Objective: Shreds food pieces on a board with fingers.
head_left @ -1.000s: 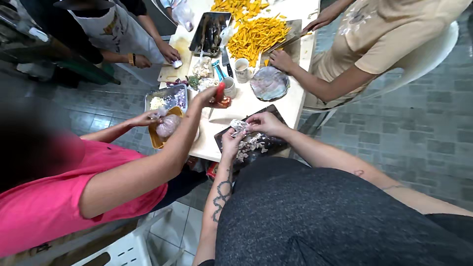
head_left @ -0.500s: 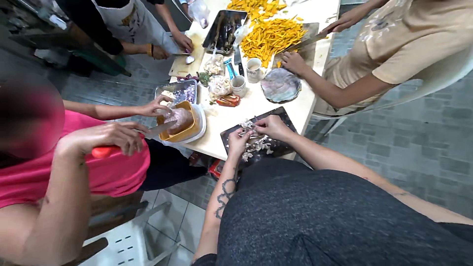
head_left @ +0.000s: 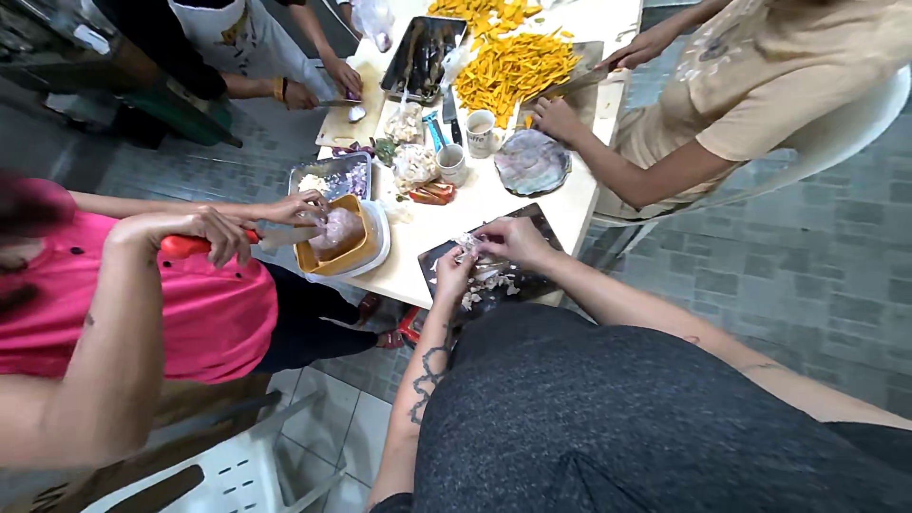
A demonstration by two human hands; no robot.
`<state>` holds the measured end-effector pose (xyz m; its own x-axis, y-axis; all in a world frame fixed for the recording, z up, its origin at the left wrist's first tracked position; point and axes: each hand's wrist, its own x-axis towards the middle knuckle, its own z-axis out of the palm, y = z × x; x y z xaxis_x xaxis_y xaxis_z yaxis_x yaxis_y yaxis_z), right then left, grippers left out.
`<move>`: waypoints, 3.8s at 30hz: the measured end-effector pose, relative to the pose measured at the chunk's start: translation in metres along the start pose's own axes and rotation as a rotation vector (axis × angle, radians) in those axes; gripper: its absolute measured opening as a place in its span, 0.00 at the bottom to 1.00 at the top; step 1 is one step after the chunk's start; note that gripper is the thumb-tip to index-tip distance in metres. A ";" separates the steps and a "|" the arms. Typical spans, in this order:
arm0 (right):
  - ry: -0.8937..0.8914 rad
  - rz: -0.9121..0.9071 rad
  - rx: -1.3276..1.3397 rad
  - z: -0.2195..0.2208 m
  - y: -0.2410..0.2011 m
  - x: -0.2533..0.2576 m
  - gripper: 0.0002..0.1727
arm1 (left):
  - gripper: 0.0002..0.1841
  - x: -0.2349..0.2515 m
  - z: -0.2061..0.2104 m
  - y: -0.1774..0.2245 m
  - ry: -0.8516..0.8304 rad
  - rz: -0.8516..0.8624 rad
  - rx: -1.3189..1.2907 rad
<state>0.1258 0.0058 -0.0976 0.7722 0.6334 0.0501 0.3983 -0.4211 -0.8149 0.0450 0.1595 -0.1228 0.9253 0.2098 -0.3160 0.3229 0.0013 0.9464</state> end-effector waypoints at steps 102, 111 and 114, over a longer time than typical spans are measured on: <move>-0.613 -0.097 0.051 -0.040 0.068 0.029 0.15 | 0.14 -0.019 0.109 -0.004 0.491 -0.211 0.559; -0.659 -0.148 -0.035 -0.043 0.058 0.020 0.16 | 0.14 -0.018 0.113 -0.006 0.416 -0.167 0.609; -0.640 -0.066 -0.065 -0.046 0.068 0.022 0.15 | 0.15 -0.017 0.113 -0.001 0.421 -0.141 0.614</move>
<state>0.1921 -0.0388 -0.1252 0.3049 0.9127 -0.2720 0.4791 -0.3938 -0.7845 0.0512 0.0450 -0.1256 0.7529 0.6034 -0.2626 0.5991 -0.4633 0.6530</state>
